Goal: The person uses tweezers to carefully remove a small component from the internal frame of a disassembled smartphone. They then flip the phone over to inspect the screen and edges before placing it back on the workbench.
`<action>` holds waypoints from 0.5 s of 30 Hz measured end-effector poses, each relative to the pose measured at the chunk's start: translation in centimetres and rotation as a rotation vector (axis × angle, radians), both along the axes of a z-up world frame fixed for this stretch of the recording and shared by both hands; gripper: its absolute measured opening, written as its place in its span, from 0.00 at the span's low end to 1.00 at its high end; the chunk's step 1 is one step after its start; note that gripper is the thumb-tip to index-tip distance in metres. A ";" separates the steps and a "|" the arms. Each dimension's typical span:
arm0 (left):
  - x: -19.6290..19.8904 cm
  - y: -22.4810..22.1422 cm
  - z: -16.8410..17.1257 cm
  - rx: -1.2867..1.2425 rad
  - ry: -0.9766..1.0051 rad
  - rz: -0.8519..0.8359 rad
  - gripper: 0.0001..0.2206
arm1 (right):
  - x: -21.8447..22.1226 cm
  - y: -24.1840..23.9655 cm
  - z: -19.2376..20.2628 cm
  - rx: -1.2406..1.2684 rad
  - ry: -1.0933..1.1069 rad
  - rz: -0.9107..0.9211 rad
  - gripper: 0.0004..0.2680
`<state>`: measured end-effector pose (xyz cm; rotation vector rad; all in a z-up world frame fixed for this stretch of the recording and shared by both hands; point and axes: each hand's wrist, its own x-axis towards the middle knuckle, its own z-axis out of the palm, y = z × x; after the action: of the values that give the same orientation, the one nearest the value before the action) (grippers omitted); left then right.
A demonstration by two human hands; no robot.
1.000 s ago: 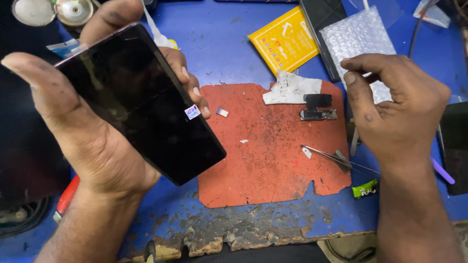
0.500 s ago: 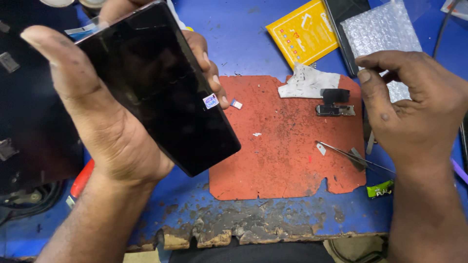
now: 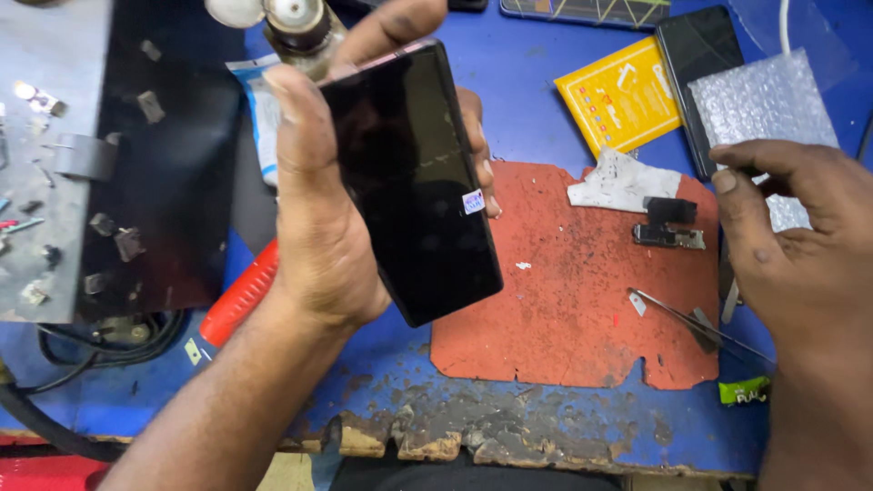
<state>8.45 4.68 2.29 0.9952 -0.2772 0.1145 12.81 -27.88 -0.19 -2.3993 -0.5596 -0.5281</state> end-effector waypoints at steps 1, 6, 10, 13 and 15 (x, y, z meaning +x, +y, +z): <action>0.0 -0.2 0.1 -0.023 0.015 -0.006 0.41 | 0.0 0.1 0.1 -0.004 -0.004 0.000 0.04; 0.1 -0.4 0.4 -0.062 0.038 -0.035 0.42 | 0.0 0.9 0.8 -0.037 -0.036 0.002 0.03; 0.1 -0.5 0.6 -0.058 0.053 -0.046 0.43 | -0.2 1.6 1.5 -0.001 -0.006 -0.012 0.04; 0.1 -0.6 0.7 -0.036 0.047 -0.036 0.43 | -0.1 1.9 1.9 -0.031 -0.045 0.011 0.04; 0.1 -0.6 0.7 -0.027 0.047 -0.033 0.43 | -0.2 2.0 2.0 -0.035 -0.057 0.017 0.04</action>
<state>8.54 4.07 2.98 0.9653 -0.2482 0.0647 12.63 -25.88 1.80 -2.4169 -0.6185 -0.5849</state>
